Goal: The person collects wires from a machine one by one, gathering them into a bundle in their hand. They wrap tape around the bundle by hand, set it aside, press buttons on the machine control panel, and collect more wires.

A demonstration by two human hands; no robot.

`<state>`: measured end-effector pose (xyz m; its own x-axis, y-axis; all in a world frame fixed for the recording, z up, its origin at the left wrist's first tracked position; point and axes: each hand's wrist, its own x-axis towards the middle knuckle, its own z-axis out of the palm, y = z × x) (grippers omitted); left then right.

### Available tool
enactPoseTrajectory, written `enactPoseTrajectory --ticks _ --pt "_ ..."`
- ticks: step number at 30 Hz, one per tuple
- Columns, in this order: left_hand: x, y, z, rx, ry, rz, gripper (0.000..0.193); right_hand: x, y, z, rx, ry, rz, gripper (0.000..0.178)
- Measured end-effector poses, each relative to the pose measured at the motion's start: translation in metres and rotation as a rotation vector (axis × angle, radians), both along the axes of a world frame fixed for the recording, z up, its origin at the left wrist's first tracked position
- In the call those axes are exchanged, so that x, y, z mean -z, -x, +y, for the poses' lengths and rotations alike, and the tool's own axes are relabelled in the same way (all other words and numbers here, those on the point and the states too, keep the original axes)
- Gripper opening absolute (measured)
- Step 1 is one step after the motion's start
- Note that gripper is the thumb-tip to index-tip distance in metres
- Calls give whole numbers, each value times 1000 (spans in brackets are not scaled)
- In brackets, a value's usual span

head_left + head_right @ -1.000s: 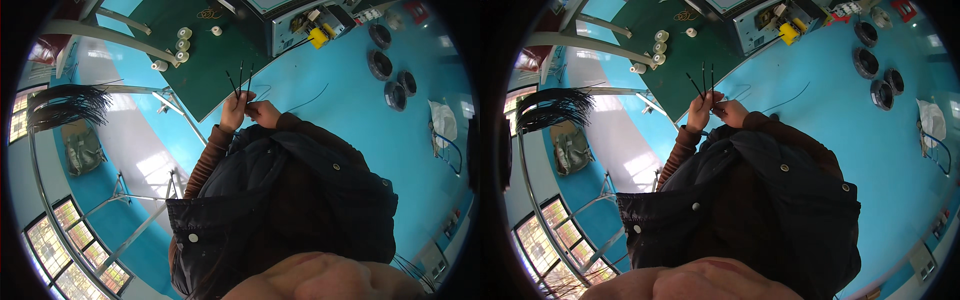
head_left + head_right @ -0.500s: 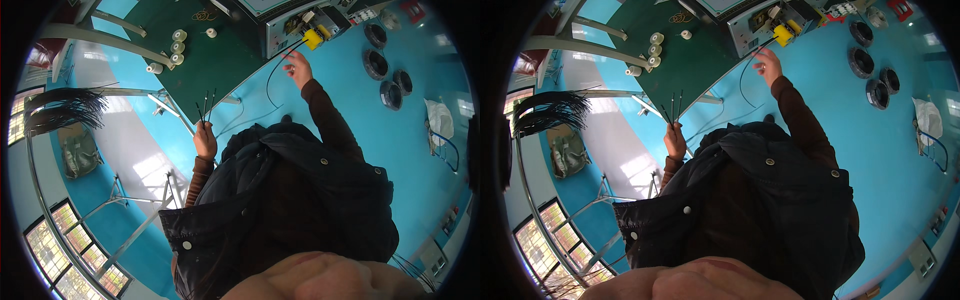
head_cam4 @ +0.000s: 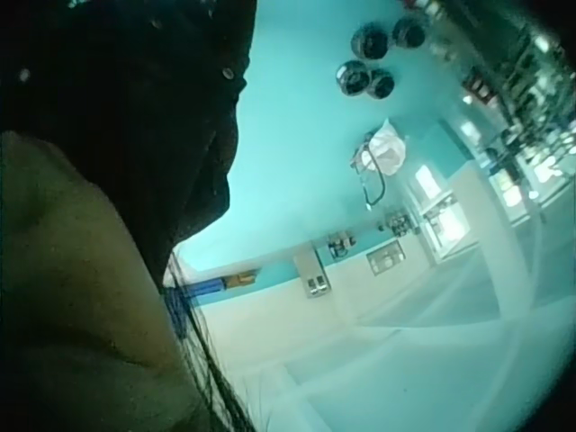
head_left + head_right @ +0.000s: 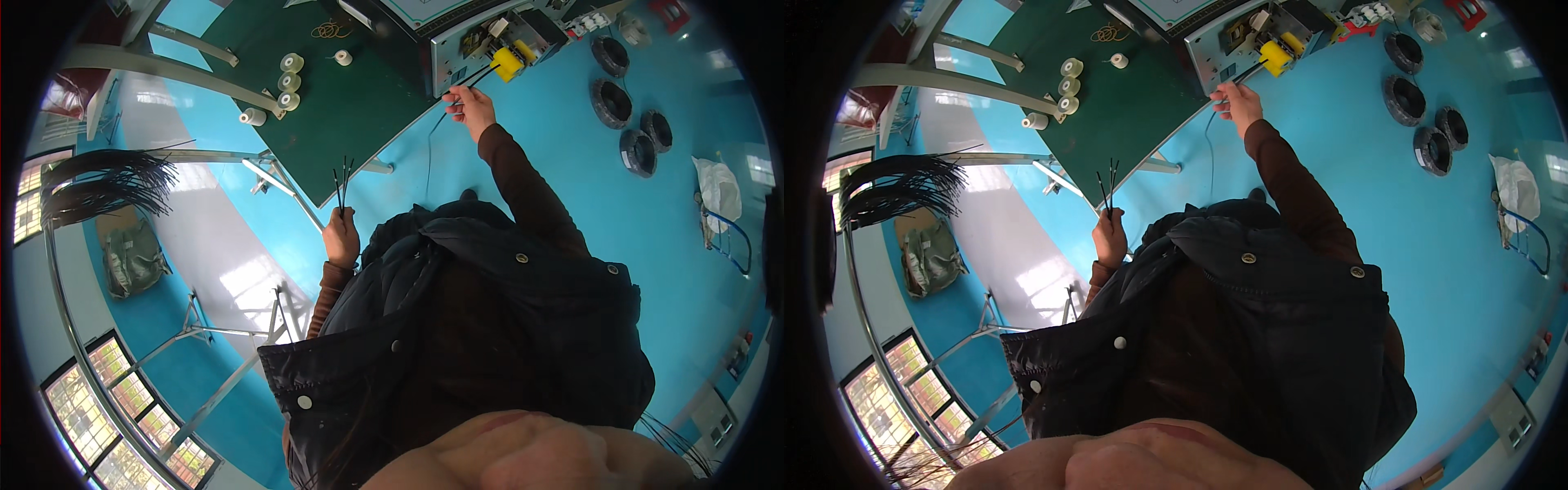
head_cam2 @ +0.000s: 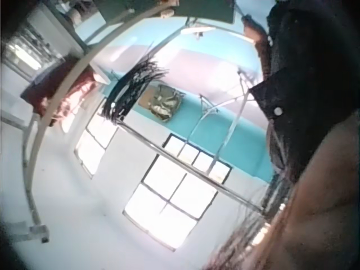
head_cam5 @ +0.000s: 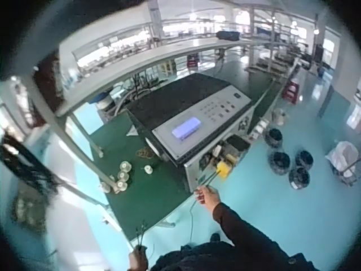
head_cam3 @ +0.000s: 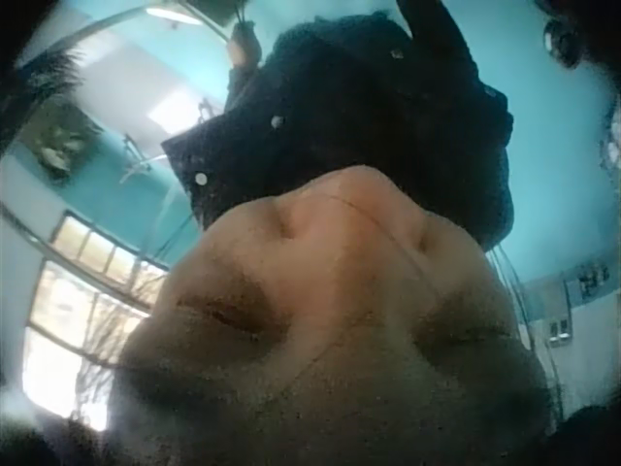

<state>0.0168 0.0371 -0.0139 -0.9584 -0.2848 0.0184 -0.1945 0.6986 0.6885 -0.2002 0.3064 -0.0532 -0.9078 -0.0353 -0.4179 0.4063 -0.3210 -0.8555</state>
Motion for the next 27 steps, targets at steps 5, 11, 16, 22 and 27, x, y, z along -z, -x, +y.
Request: enactPoseTrajectory --ticks 5,11,16,22,27 --pt "2 2 2 15 -18 -8 18 2 -10 -5 -108 -131 17 26" --pt "-5 10 6 32 -34 -68 18 1 -18 -6 -124 -168 9 25" --pt "-4 18 8 79 -55 -44 19 7 -18 5 -54 -166 66 24" --pt "-20 40 20 31 -322 -267 19 17 -51 -10 -196 -109 66 25" --pt "-18 60 40 11 -617 -144 29 11 -103 -35 -520 -261 220 27"
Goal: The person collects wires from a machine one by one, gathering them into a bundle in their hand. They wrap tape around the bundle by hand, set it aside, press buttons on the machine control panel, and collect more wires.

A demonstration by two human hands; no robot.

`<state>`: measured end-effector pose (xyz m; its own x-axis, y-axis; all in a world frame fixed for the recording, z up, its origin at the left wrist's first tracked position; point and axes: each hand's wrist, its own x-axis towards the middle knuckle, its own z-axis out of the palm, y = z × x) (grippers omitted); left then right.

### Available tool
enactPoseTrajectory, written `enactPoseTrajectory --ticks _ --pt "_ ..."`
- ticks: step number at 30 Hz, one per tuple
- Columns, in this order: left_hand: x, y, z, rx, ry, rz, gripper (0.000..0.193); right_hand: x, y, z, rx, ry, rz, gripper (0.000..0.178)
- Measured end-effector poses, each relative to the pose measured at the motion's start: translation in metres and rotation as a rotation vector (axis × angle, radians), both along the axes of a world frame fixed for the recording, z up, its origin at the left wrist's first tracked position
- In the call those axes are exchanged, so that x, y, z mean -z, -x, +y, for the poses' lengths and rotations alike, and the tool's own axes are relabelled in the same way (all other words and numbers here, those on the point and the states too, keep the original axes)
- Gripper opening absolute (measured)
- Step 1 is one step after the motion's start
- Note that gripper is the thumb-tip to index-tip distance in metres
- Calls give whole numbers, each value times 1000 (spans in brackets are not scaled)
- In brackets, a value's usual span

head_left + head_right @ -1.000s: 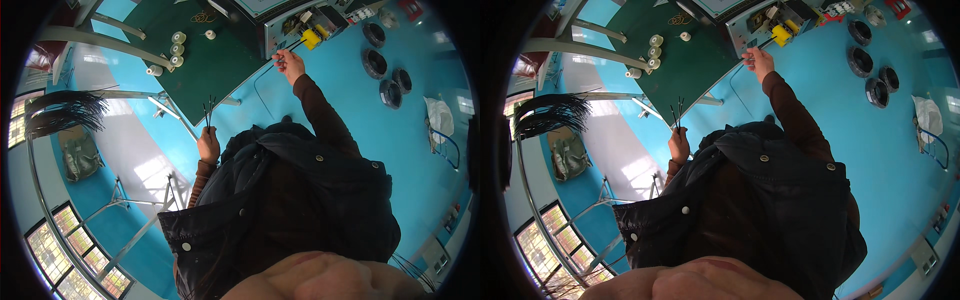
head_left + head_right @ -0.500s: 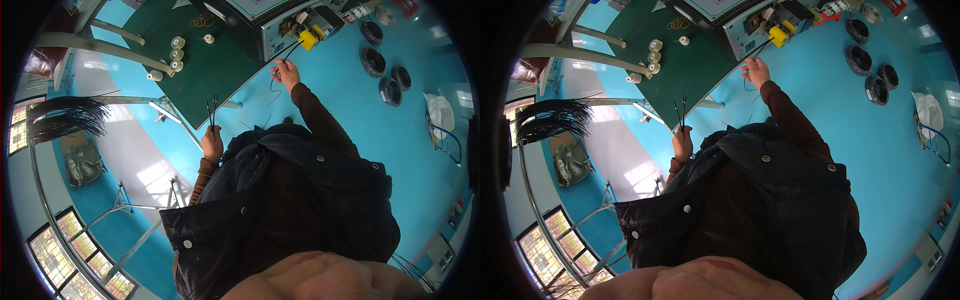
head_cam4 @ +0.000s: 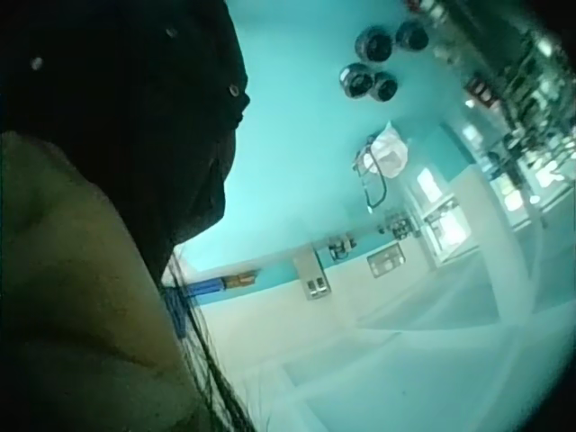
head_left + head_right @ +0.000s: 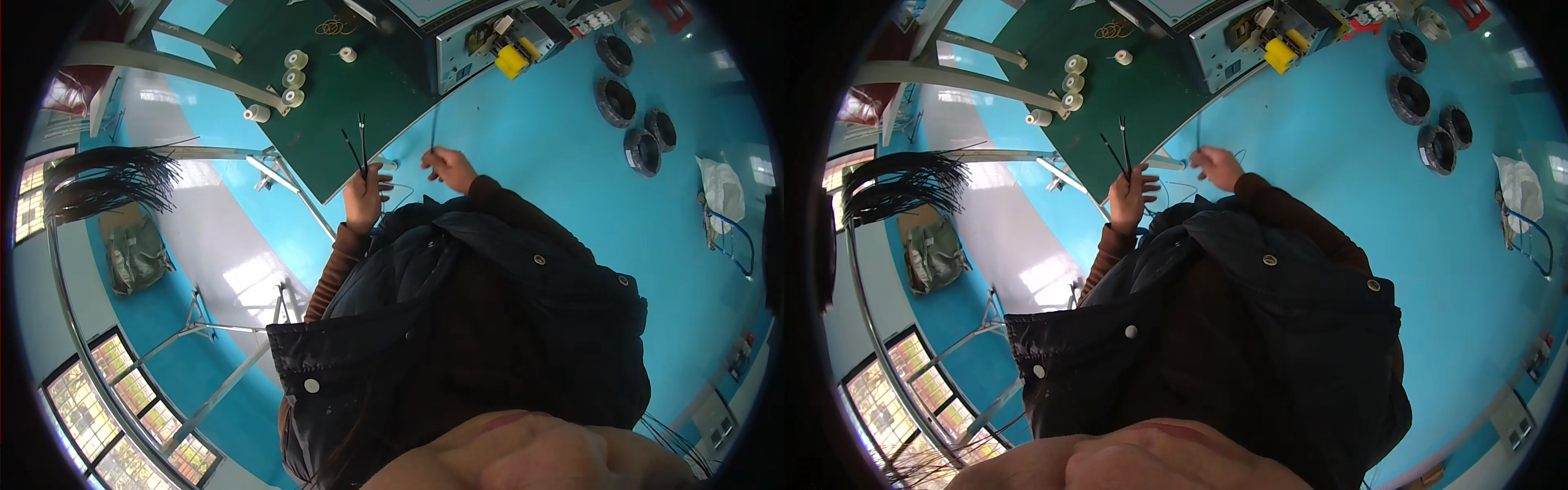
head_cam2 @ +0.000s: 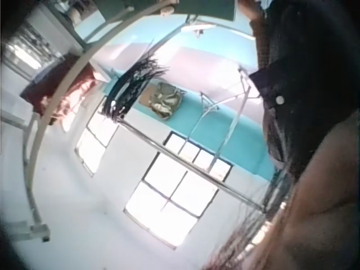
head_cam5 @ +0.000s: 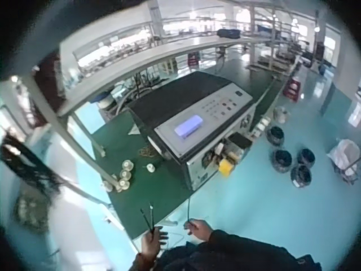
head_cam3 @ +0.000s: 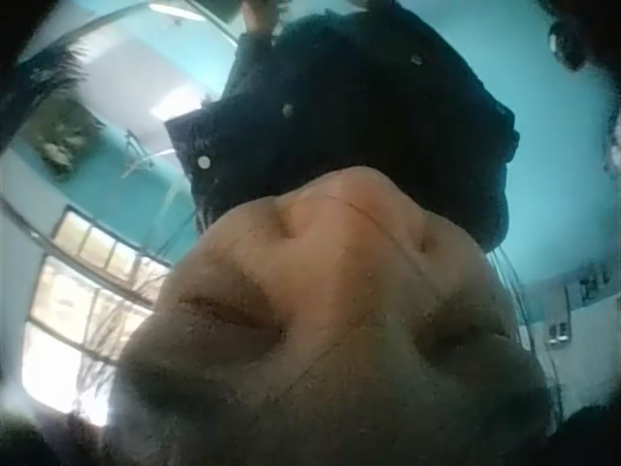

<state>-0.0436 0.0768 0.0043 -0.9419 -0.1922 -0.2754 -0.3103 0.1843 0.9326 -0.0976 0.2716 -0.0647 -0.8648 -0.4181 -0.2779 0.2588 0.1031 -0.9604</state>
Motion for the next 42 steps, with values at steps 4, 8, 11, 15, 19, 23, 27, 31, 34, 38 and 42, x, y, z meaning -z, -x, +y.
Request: enactPoseTrajectory --ticks 4,8,11,15,19,23,27,31,34,38,42 --pt "7 10 11 13 -25 31 34 -3 -19 -23 -181 -47 163 23" --pt "17 13 11 60 -155 87 32 -13 -23 -34 -337 -272 521 18" --pt "29 6 6 63 -267 116 28 -27 -21 -37 -352 -321 572 20" --pt "25 -3 2 -70 -205 187 24 9 -10 -13 -487 -314 468 20" --pt "25 -26 -26 -126 246 327 22 40 23 24 120 -2 -52 25" --pt "18 -45 -32 -83 359 204 22 -1 69 46 355 237 -236 44" --pt "8 -51 -22 -48 421 105 24 -24 95 48 447 514 -293 43" --pt "7 -55 -11 23 474 49 21 -26 107 44 495 513 -290 31" --pt "10 -57 -8 1 465 77 18 -20 104 40 535 399 -249 29" --pt "14 -58 -10 -13 472 133 18 -13 101 40 521 267 -199 32" --pt "15 -58 -13 76 467 25 17 -12 94 37 449 124 -184 31"
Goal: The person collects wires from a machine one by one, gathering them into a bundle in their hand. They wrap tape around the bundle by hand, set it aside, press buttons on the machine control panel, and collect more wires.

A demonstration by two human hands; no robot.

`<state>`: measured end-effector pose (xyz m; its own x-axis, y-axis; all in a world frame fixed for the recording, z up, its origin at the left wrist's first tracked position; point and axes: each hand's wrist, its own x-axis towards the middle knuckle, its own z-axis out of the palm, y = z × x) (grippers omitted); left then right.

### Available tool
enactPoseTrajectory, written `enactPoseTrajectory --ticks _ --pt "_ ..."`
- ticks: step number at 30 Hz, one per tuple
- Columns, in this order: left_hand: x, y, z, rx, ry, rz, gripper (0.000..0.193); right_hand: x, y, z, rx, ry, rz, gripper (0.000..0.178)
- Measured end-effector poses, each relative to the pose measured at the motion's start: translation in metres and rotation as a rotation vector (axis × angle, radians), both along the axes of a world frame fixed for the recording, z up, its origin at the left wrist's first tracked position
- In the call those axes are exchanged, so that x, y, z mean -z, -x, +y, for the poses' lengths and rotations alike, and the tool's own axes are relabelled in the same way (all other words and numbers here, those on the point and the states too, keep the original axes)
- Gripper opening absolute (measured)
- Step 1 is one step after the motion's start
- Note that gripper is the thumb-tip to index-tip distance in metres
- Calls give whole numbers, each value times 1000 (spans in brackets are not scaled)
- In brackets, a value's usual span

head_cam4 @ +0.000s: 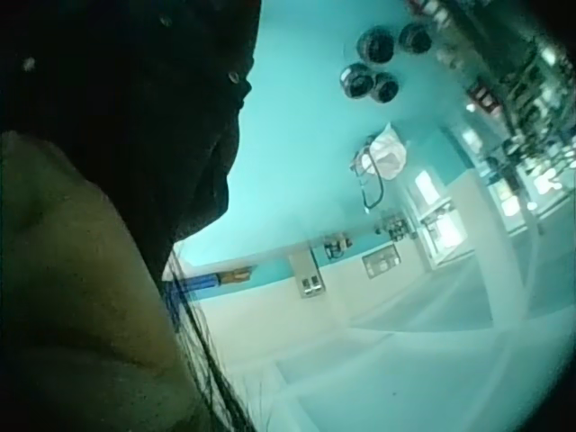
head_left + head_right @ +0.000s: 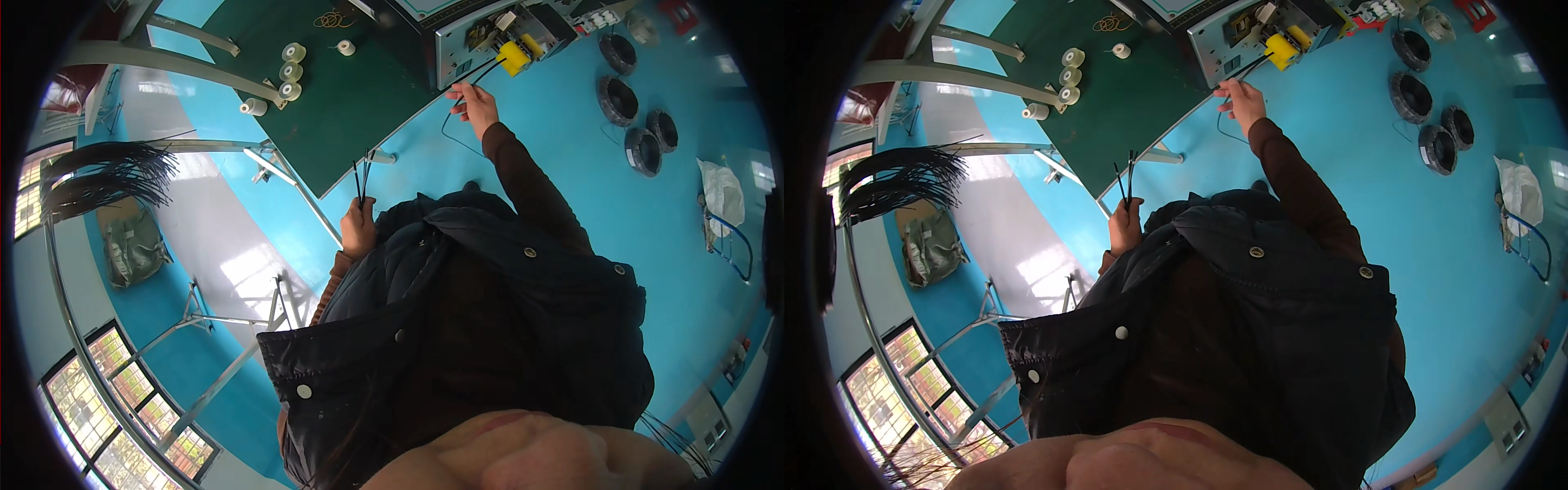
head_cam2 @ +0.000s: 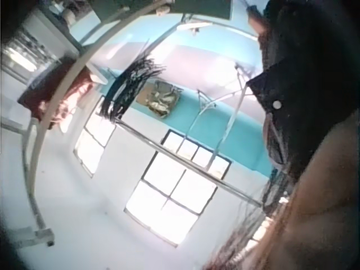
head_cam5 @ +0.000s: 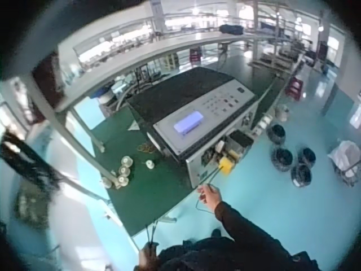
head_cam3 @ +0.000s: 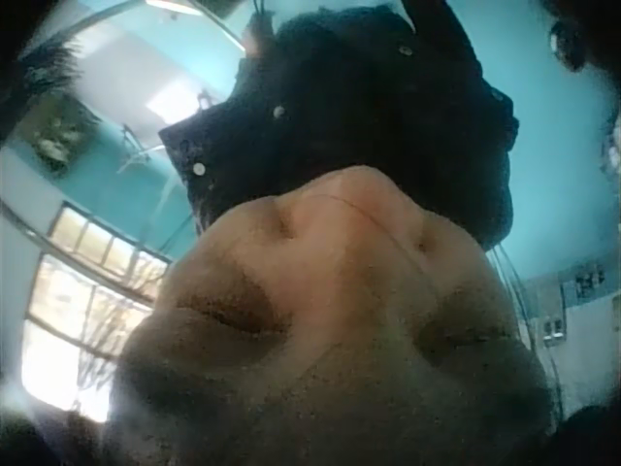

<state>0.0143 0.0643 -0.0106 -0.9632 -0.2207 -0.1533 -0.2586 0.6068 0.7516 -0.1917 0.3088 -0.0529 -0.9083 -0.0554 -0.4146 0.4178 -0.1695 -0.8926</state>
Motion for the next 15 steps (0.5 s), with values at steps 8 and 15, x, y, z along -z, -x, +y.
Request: enactPoseTrajectory --ticks 8,15 --pt "5 2 2 25 -3 91 16 3 -1 2 18 -32 21 32" --pt "4 6 1 31 -15 36 16 1 4 5 52 -61 55 31"
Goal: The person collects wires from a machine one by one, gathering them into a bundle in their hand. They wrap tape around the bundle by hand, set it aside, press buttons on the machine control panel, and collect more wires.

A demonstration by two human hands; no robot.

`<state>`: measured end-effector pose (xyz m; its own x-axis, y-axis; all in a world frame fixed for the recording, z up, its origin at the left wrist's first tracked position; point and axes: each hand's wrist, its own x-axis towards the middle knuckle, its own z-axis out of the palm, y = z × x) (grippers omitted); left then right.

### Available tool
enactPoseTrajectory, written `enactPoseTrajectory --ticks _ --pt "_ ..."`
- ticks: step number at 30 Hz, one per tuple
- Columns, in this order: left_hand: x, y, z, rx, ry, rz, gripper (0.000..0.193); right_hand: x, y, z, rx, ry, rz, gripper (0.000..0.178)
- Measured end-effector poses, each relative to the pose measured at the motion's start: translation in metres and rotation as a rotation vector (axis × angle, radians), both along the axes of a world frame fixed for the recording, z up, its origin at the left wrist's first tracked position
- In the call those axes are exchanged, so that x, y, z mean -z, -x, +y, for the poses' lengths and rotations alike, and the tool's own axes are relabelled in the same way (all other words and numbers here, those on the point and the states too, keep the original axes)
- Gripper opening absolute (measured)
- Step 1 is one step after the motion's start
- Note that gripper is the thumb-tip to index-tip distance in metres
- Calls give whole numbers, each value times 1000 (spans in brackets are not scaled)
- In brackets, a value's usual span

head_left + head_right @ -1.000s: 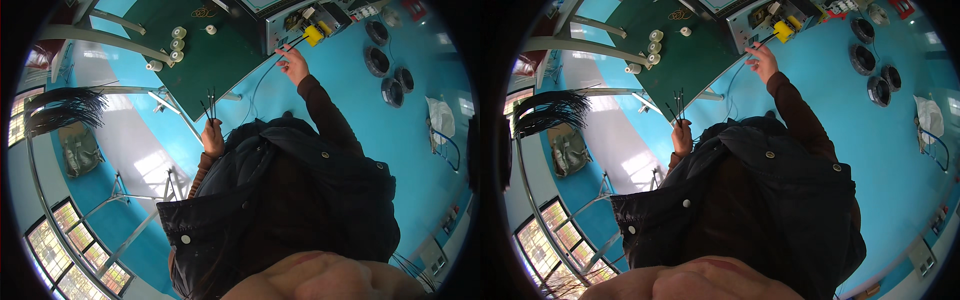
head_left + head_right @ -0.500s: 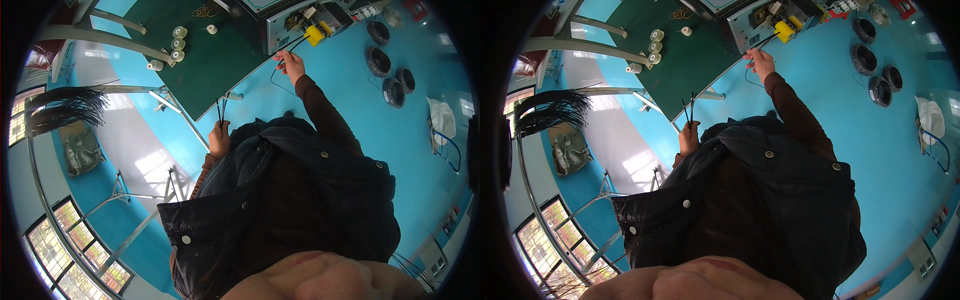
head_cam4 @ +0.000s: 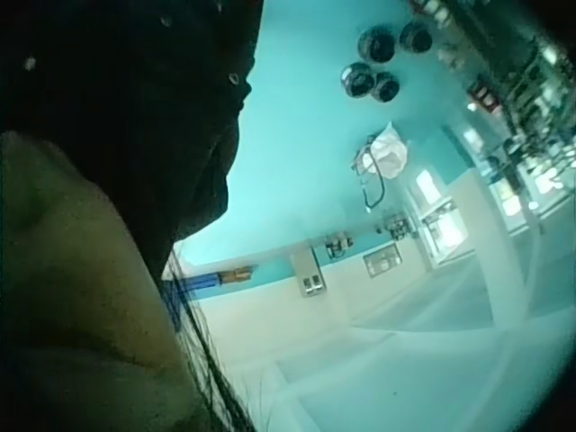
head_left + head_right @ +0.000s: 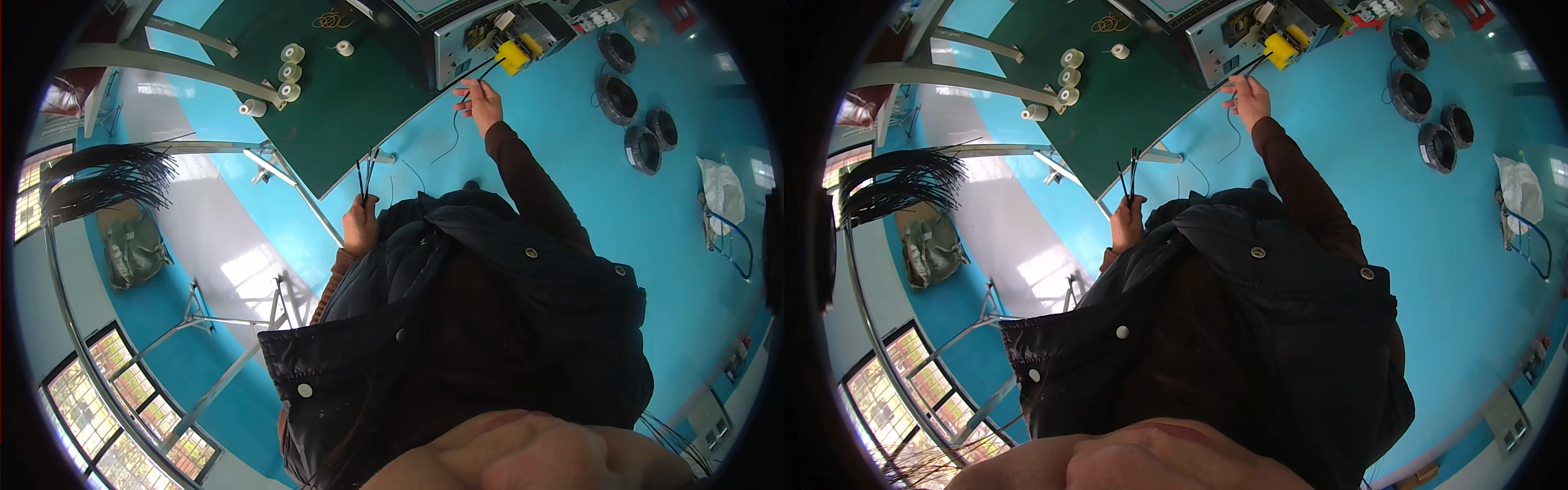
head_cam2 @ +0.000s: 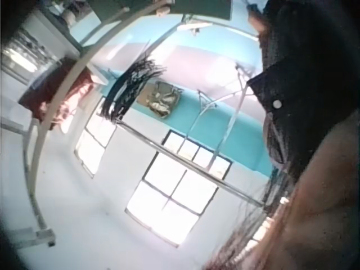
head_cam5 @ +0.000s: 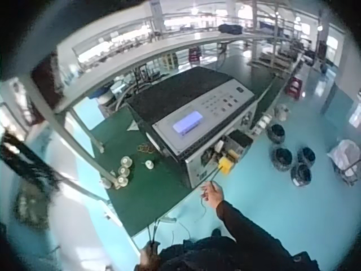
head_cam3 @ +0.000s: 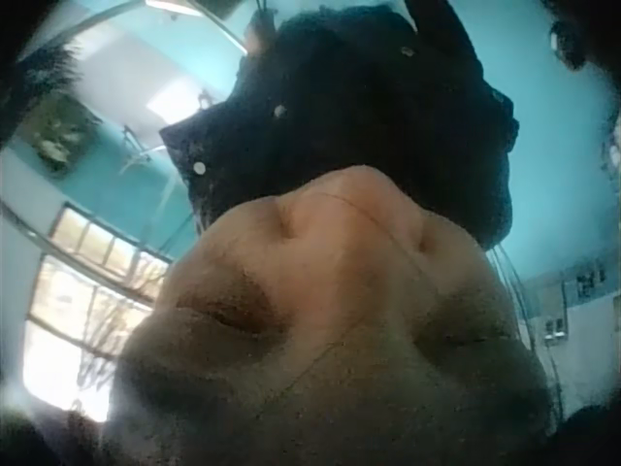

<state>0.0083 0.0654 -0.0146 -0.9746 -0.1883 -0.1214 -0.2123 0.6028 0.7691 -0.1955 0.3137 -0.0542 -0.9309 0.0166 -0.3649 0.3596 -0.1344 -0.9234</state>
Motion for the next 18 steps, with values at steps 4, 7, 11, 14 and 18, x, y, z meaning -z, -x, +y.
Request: enactPoseTrajectory --ticks 4,7,11,14,18 --pt "-6 5 2 -13 -1 -43 15 6 -6 -3 -104 -37 8 31" --pt "-14 13 2 25 28 42 16 10 -31 -21 -165 12 -27 31" --pt "-21 34 14 -106 -328 -83 23 20 -85 -44 -460 -59 97 29" --pt "-16 46 21 -107 -305 -7 24 9 -111 -65 -635 -102 203 26" --pt "-9 53 22 -10 -272 117 24 2 -114 -78 -888 -353 526 24"
